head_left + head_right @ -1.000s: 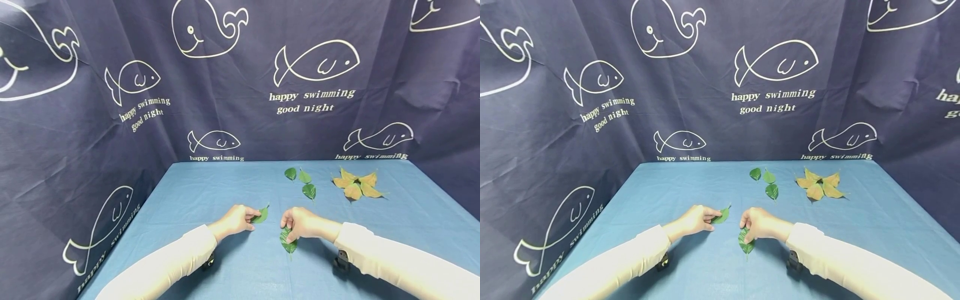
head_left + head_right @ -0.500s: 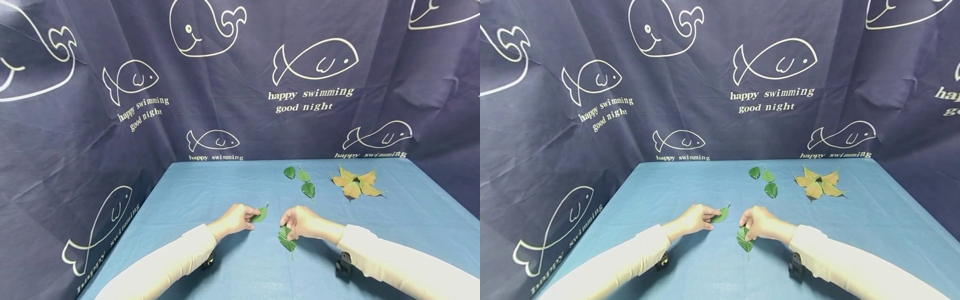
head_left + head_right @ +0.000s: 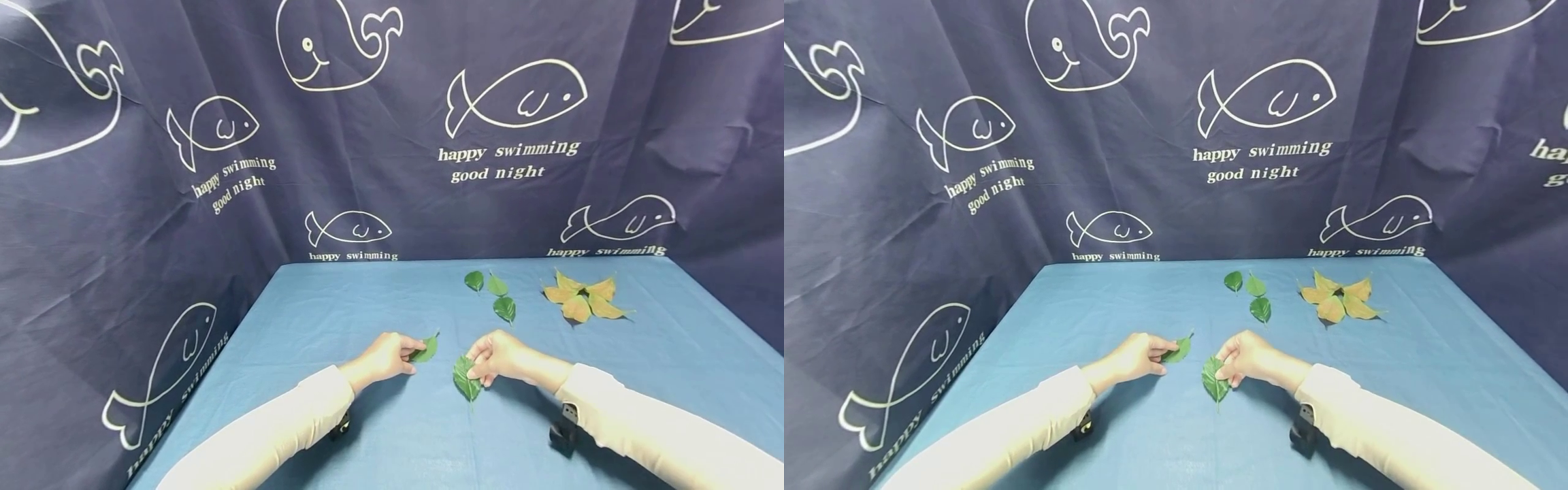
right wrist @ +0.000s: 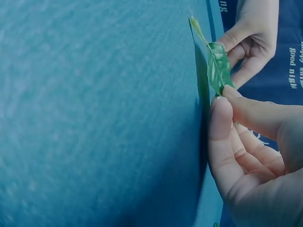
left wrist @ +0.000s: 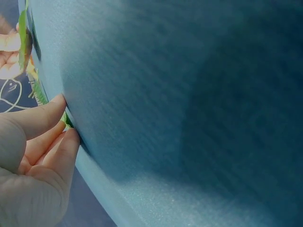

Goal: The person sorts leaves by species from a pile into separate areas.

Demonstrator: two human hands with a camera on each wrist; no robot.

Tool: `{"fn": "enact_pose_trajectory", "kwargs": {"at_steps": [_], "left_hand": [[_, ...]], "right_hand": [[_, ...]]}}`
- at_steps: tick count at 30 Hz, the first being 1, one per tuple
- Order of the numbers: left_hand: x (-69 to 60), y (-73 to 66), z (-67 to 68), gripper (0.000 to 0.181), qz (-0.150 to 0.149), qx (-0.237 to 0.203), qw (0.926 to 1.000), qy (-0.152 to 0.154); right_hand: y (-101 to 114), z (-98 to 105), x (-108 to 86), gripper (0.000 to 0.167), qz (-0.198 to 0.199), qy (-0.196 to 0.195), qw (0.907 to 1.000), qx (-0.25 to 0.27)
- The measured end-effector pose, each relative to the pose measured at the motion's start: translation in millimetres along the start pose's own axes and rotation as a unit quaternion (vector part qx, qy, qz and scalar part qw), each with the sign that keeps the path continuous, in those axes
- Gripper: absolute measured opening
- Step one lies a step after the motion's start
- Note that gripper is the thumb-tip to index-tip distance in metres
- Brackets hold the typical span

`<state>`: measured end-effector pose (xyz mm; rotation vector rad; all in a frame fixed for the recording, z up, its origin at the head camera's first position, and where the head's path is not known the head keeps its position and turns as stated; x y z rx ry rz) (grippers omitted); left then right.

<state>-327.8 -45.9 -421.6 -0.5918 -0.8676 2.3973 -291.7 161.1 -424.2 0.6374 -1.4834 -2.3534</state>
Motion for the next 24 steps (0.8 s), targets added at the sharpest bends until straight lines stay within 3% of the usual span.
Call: {"fn": "enact_pose_trajectory", "kwargs": {"at_steps": [9,20,24], "left_hand": [[-0.1,-1.7,0.8,0.046,-0.009,0.015,0.9999,-0.002],[-1.7,-4.3,1.8,0.046,-0.005,0.005,1.0000,-0.001],[-1.9,-4.5,1.8,0.046,-0.009,0.012,0.9999,-0.003]], "right_hand": [[6,5,0.9,0.017,0.027,0.004,0.9989,0.038],[9,15,4.0,0.015,0.047,-0.023,0.9986,-0.007],[6,21,5.8,0.016,0.042,-0.040,0.9983,0.002]]}}
Point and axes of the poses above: each hand's wrist, its own x-axis towards the middle knuckle, its own z-axis out of the back of the hand, y = z × x, the point moved 5 cm from there along x, towards the middle knuckle, and after that the axes turned 7 degrees about y, right-handed, at the moved point
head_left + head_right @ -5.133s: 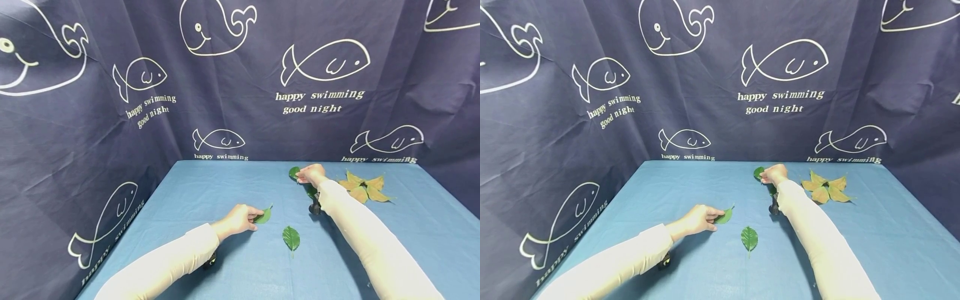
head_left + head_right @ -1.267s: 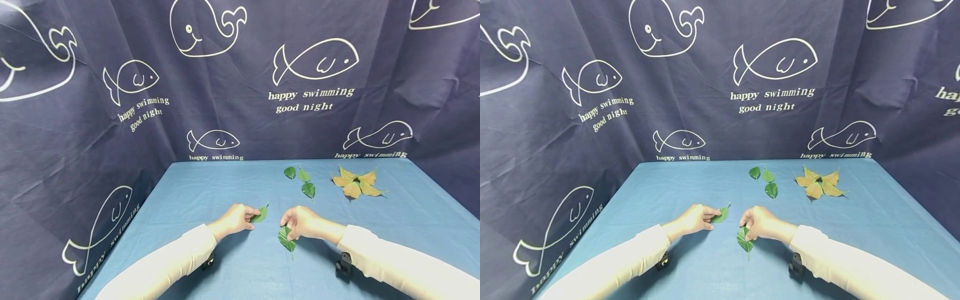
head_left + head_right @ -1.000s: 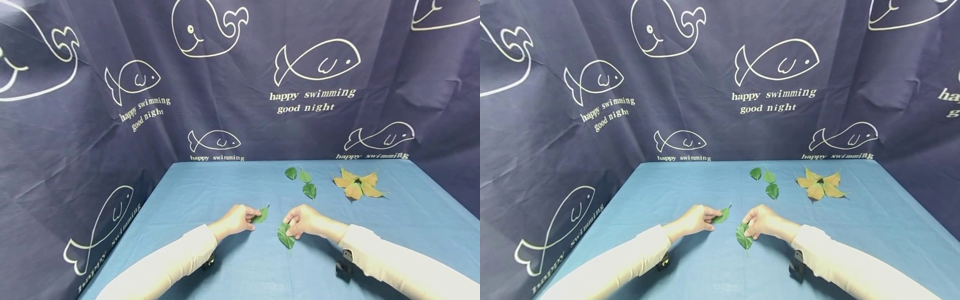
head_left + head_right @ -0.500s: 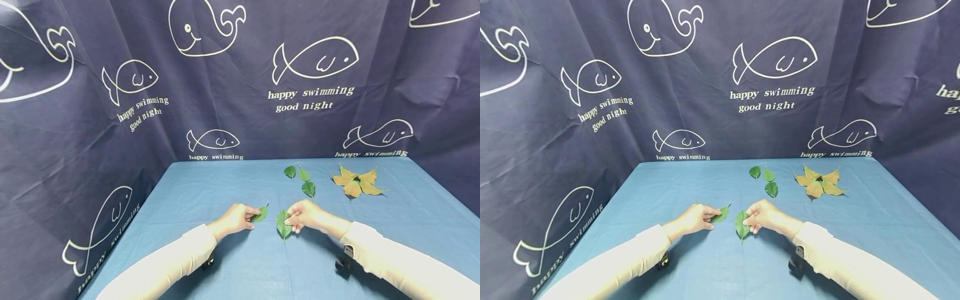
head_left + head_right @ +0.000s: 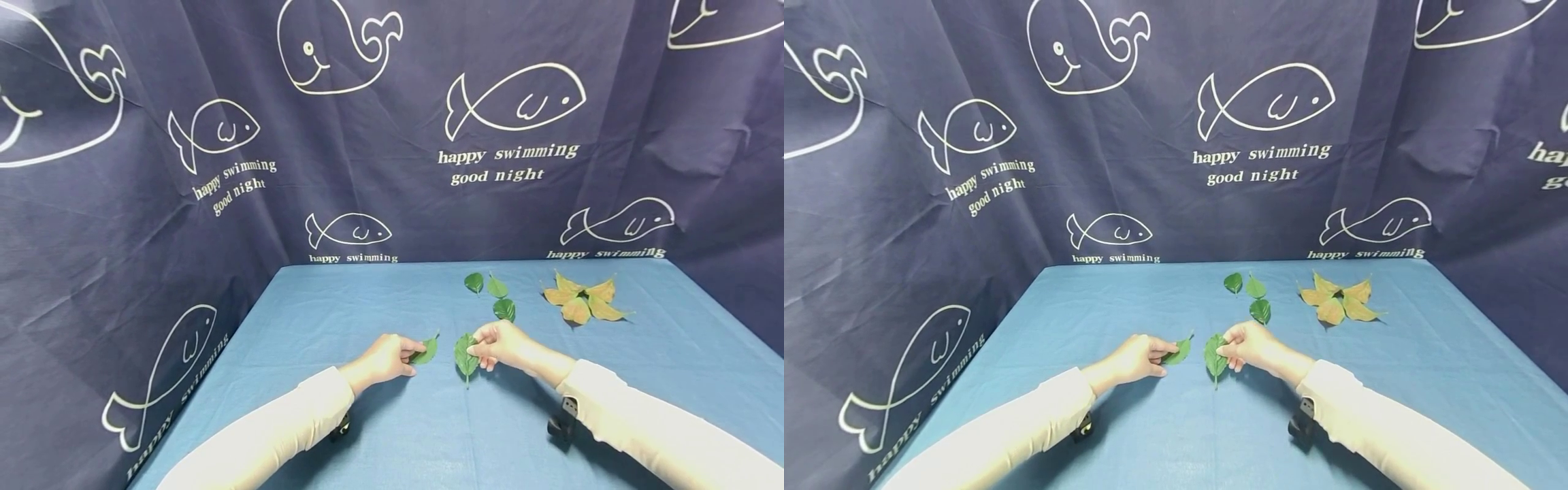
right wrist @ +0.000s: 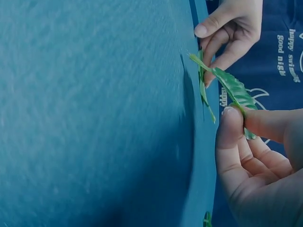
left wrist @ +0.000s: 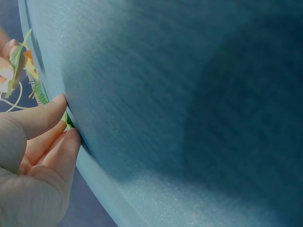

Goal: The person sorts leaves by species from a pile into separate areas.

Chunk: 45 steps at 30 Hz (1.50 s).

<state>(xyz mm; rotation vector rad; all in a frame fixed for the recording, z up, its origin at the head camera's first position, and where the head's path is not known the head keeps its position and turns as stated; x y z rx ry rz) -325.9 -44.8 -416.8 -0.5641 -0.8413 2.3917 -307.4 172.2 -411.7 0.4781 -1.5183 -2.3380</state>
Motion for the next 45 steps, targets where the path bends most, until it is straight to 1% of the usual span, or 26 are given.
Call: {"fn": "enact_pose_trajectory", "kwargs": {"at_steps": [4,8,12,18,23,26,31,33,38,40,45], "left_hand": [[-0.3,-0.5,0.1,0.046,-0.002,0.002,1.0000,0.000],[-0.4,-0.9,1.1,0.046,-0.001,0.003,1.0000,0.001],[-0.6,-0.7,1.2,0.046,0.003,0.008,1.0000,0.001],[-0.3,-0.2,-1.1,0.046,0.004,0.001,1.0000,-0.001],[0.1,0.0,-2.5,0.046,-0.003,0.002,1.0000,-0.008],[-1.4,-1.6,-2.0,0.046,-0.002,-0.002,1.0000,-0.008],[-3.9,-4.2,-0.1,0.046,0.003,-0.002,1.0000,-0.004],[-3.6,-4.1,0.4,0.046,0.003,0.003,1.0000,-0.002],[-2.6,-3.0,1.1,0.047,0.006,0.012,0.9999,0.000],[-2.4,-2.8,1.0,0.047,0.008,0.011,0.9999,0.001],[-2.4,-3.4,-0.3,0.047,0.007,0.009,0.9999,0.000]], "right_hand": [[-2,9,3.0,0.017,-0.019,-0.016,0.9995,0.021],[0,20,8.5,0.016,-0.025,-0.029,0.9990,0.025],[4,30,14.8,0.016,-0.032,-0.035,0.9988,0.015],[3,43,21.4,0.020,-0.050,-0.049,0.9975,-0.011],[0,53,25.5,0.022,-0.061,-0.063,0.9961,-0.012],[-2,60,28.8,0.021,-0.063,-0.078,0.9949,-0.005],[-6,71,37.8,0.025,-0.064,-0.104,0.9925,-0.003],[-9,75,42.7,0.027,-0.071,-0.102,0.9922,-0.001],[-17,83,56.5,0.023,-0.099,-0.069,0.9926,0.015],[-19,87,60.6,0.023,-0.109,-0.063,0.9920,0.004],[-24,95,67.3,0.021,-0.127,-0.085,0.9881,-0.023]]}}
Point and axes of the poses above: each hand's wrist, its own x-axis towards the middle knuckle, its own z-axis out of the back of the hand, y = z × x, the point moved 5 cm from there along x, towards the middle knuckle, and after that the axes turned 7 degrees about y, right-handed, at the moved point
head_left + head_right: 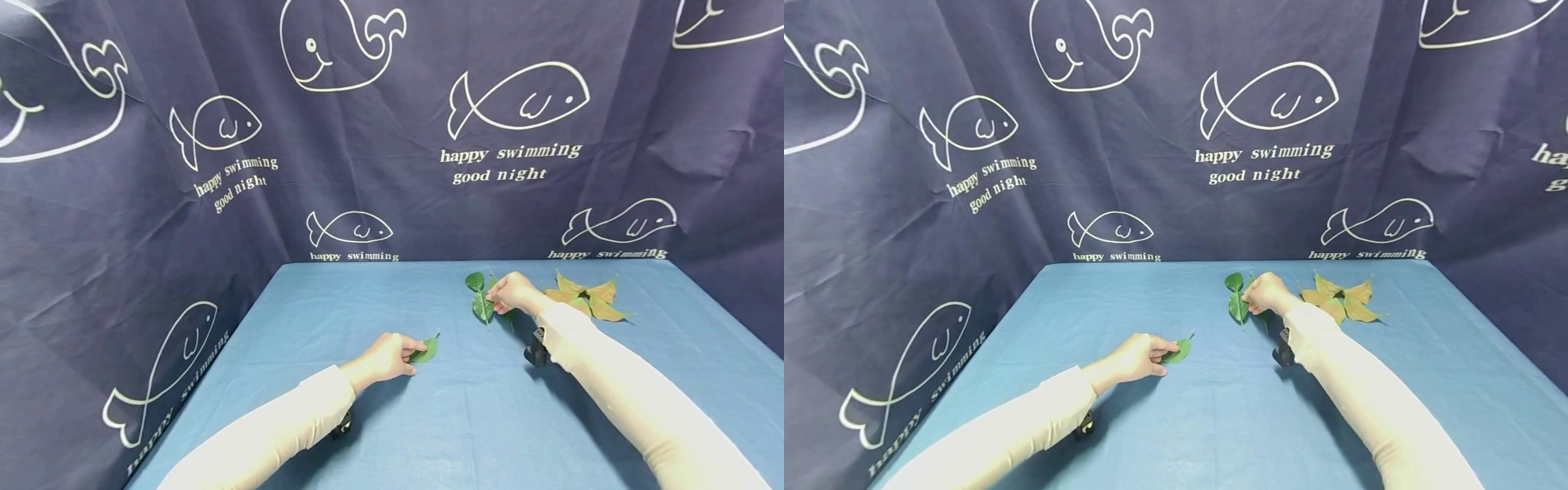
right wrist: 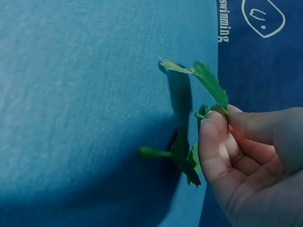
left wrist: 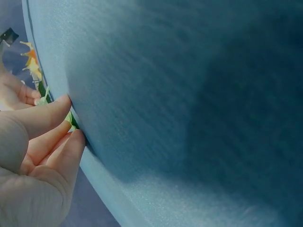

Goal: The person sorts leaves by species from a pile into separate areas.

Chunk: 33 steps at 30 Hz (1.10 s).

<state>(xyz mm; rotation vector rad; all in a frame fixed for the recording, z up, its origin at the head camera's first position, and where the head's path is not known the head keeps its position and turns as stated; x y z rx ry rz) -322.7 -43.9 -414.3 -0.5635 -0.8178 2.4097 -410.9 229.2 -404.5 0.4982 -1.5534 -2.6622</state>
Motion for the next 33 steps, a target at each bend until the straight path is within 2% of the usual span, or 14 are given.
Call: {"fn": "enact_pose_trajectory", "kwargs": {"at_steps": [5,11,20,25,33], "left_hand": [[-1.2,-0.3,0.5,0.047,-0.003,0.003,1.0000,-0.004],[0.3,-0.5,0.3,0.047,-0.007,0.015,0.9998,-0.006],[-0.7,-0.2,-1.6,0.047,-0.004,-0.001,1.0000,-0.002],[0.1,1.5,-2.5,0.048,-0.004,-0.003,1.0000,-0.003],[1.4,3.2,-2.1,0.047,-0.003,0.004,1.0000,-0.005]], "right_hand": [[-1,1,4.9,0.020,-0.014,-0.018,0.9997,0.003],[-2,2,3.8,0.022,-0.001,-0.034,0.9993,0.013],[-8,2,0.9,0.030,0.004,-0.041,0.9977,0.054],[-6,11,-4.2,0.036,0.022,-0.055,0.9957,0.072],[-1,26,-18.2,0.039,0.033,-0.067,0.9947,0.071]]}}
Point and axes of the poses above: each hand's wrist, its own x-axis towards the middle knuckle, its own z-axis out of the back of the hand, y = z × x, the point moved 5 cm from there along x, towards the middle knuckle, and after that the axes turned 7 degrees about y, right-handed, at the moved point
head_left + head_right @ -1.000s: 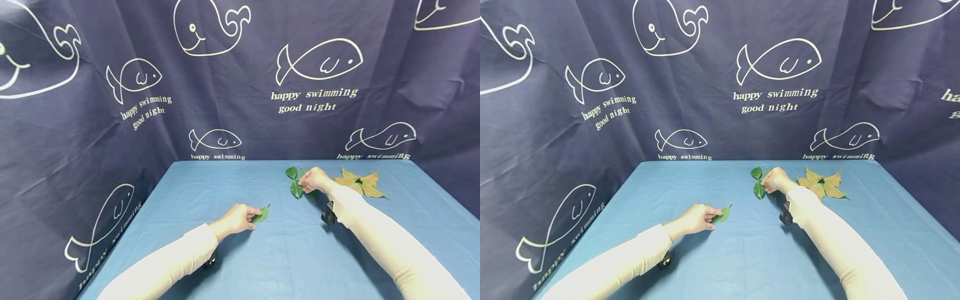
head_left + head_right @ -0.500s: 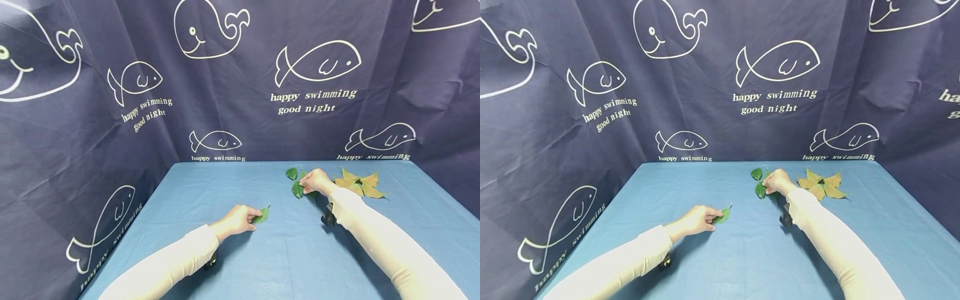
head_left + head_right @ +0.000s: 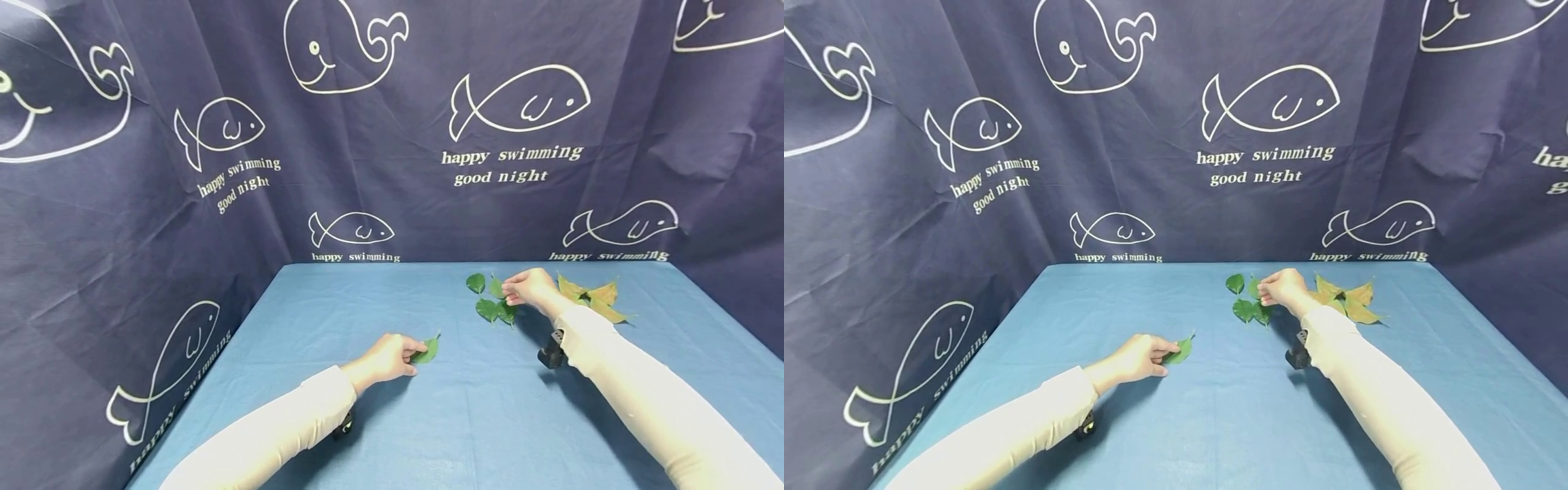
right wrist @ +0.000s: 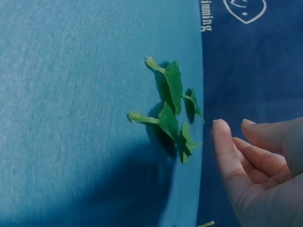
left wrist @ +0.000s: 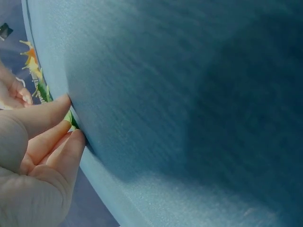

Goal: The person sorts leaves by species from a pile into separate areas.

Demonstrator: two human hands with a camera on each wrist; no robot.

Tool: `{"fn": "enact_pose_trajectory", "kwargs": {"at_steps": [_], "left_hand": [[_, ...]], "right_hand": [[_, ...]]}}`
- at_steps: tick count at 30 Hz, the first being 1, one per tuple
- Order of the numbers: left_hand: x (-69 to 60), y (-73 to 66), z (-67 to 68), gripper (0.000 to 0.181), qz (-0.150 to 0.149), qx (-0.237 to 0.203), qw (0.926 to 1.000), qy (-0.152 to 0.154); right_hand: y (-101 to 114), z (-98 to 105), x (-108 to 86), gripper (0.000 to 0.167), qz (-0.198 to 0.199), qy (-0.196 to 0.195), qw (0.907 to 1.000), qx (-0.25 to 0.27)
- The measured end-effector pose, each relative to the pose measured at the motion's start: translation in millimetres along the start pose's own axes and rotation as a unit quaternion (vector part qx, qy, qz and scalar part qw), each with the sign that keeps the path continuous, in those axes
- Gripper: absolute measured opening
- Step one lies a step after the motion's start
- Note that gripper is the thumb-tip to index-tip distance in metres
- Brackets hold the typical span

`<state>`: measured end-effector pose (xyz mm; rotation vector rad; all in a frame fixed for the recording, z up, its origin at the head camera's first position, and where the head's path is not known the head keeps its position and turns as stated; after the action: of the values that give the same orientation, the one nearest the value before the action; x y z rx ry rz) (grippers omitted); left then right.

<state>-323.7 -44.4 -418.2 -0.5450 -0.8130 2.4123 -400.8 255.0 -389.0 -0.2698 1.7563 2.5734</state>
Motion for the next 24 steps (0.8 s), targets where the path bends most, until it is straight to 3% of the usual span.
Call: {"fn": "enact_pose_trajectory", "kwargs": {"at_steps": [8,13,24], "left_hand": [[2.6,2.2,0.4,0.047,0.004,-0.010,0.9999,0.002],[2.7,2.9,1.0,0.046,0.005,-0.008,0.9999,0.005],[3.7,2.4,1.5,0.046,0.002,-0.005,1.0000,-0.002]], "right_hand": [[1,-6,-5.1,0.040,0.011,0.012,0.9993,0.034],[6,-29,-5.7,0.038,0.018,0.036,0.9983,0.041],[14,-76,-5.6,0.031,0.018,0.077,0.9968,-0.006]]}}
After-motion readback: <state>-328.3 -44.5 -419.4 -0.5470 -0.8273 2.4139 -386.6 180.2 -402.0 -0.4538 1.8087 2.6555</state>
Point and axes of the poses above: each hand's wrist, its own x-axis towards the middle knuckle, its own z-axis out of the back of the hand, y = z × x, the point moved 5 cm from there along x, towards the middle knuckle, and after that the axes turned 7 degrees about y, right-handed, at the moved point
